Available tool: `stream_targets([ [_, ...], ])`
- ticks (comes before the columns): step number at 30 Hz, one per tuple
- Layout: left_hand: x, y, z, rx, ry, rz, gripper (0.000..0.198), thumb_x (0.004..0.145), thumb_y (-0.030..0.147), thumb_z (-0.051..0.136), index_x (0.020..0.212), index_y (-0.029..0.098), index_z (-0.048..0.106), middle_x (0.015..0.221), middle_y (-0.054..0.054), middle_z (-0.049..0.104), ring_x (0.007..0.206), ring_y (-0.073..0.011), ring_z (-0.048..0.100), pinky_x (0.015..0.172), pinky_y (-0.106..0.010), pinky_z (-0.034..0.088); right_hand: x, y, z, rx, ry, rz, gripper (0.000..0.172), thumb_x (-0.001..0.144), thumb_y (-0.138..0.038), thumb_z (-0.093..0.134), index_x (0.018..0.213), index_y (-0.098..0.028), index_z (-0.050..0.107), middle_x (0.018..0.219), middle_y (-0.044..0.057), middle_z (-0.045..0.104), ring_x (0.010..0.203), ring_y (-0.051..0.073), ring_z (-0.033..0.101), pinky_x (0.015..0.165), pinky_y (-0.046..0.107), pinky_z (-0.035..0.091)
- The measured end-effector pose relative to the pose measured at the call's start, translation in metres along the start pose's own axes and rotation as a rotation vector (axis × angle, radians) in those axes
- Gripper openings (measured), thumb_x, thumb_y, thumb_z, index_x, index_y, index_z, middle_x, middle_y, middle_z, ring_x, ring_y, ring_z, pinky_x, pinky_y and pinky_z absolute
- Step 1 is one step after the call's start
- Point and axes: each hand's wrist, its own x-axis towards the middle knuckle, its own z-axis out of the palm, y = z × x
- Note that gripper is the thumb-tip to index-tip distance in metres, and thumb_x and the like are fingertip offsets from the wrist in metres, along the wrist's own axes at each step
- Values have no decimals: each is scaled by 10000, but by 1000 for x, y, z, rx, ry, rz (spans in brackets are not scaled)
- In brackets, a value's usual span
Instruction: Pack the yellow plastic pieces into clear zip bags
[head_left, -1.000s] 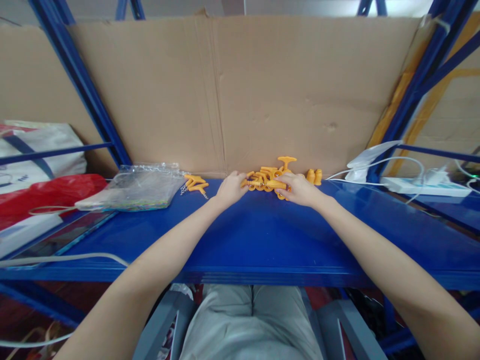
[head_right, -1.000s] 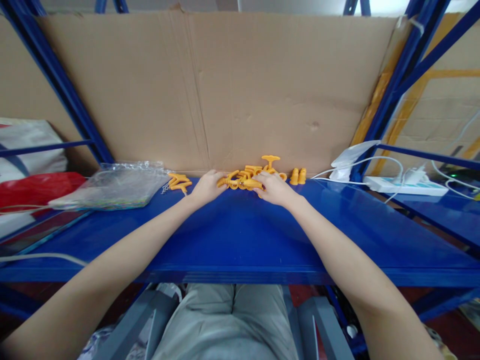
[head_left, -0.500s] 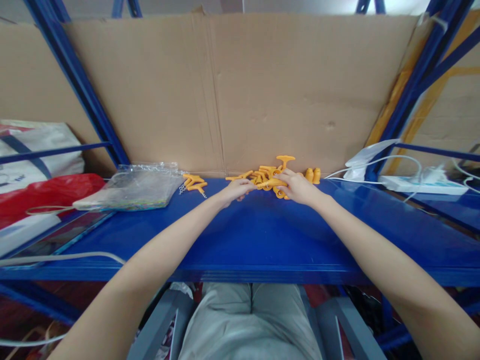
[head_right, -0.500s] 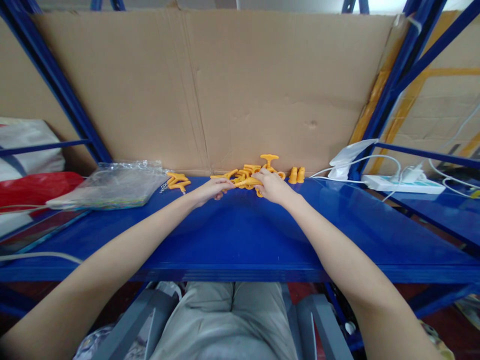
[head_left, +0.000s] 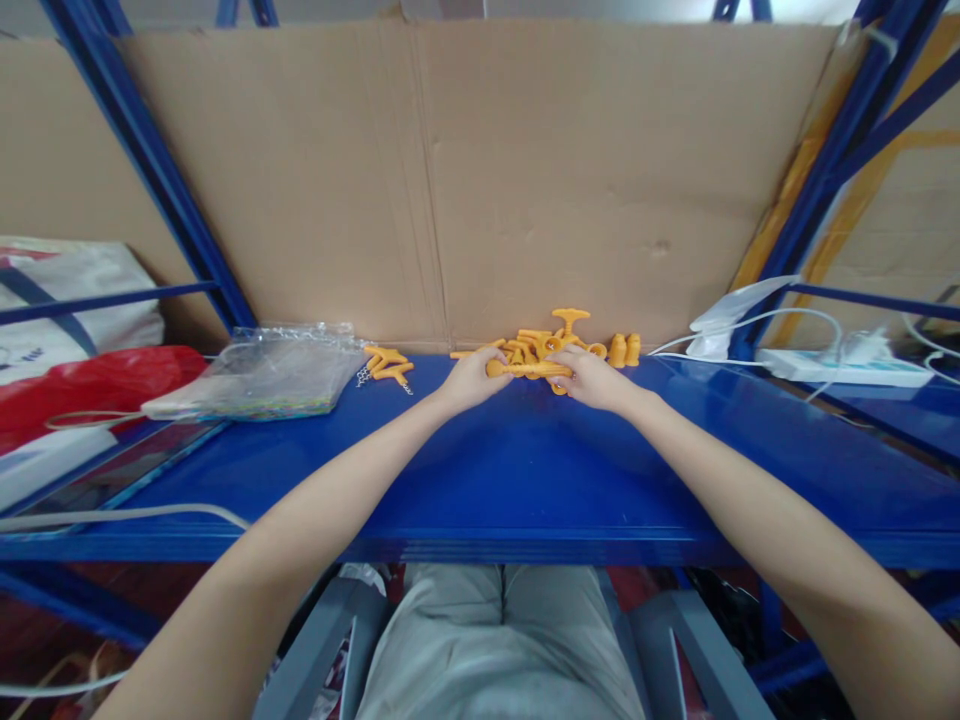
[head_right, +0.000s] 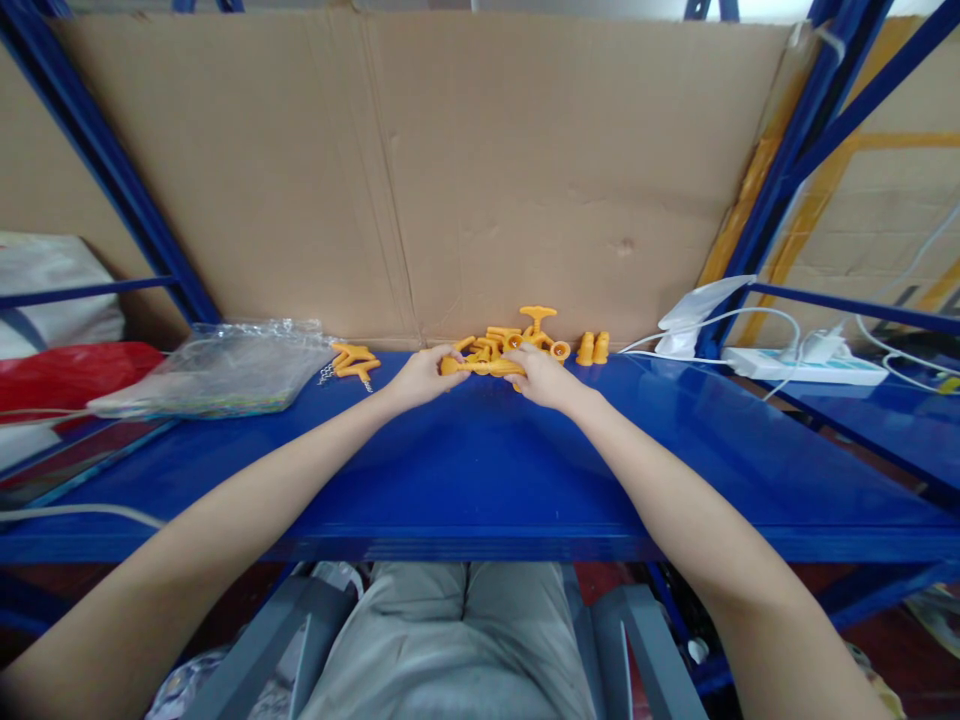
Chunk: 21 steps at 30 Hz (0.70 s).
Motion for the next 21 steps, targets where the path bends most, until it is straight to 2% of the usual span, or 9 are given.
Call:
stream_targets([
  [8, 1, 2, -1, 91, -52, 6, 130, 812, 268, 632, 879, 157, 648, 811, -34, 711, 763, -182, 649, 695, -263, 458, 2, 3, 1, 125, 15, -24, 235, 852, -199, 575, 1054, -166, 690, 1014, 112, 699, 956, 259, 633, 879, 445, 495],
  [15, -1, 4, 0, 208, 4, 82, 150, 803, 231, 640, 939, 170, 661, 886, -57, 724, 833, -207, 675, 754, -287, 479, 2, 6, 6, 147, 45, -29, 310, 853, -210, 575, 1149, -190, 667, 1107, 121, 673, 1049, 275, 618, 946, 486, 478],
  [18, 1, 1, -2, 214, 9, 93, 137, 814, 242, 628, 931, 175, 655, 860, -48, 720, 803, -199, 671, 722, -277, 475, 2, 8, 3, 228, 71, -9, 386, 827, -224, 609, 1211, -209, 634, 1164, 115, 659, 1088, 281, 611, 973, 515, 467],
  [21, 3, -3, -5, 234, 26, 88, 146, 818, 255, 629, 937, 173, 650, 869, -49, 720, 798, -196, 668, 717, -272, 465, 1, 13, 0, 386, 48, 44, 524, 777, -214, 652, 1293, -215, 564, 1210, 111, 635, 981, 250, 652, 900, 488, 528],
])
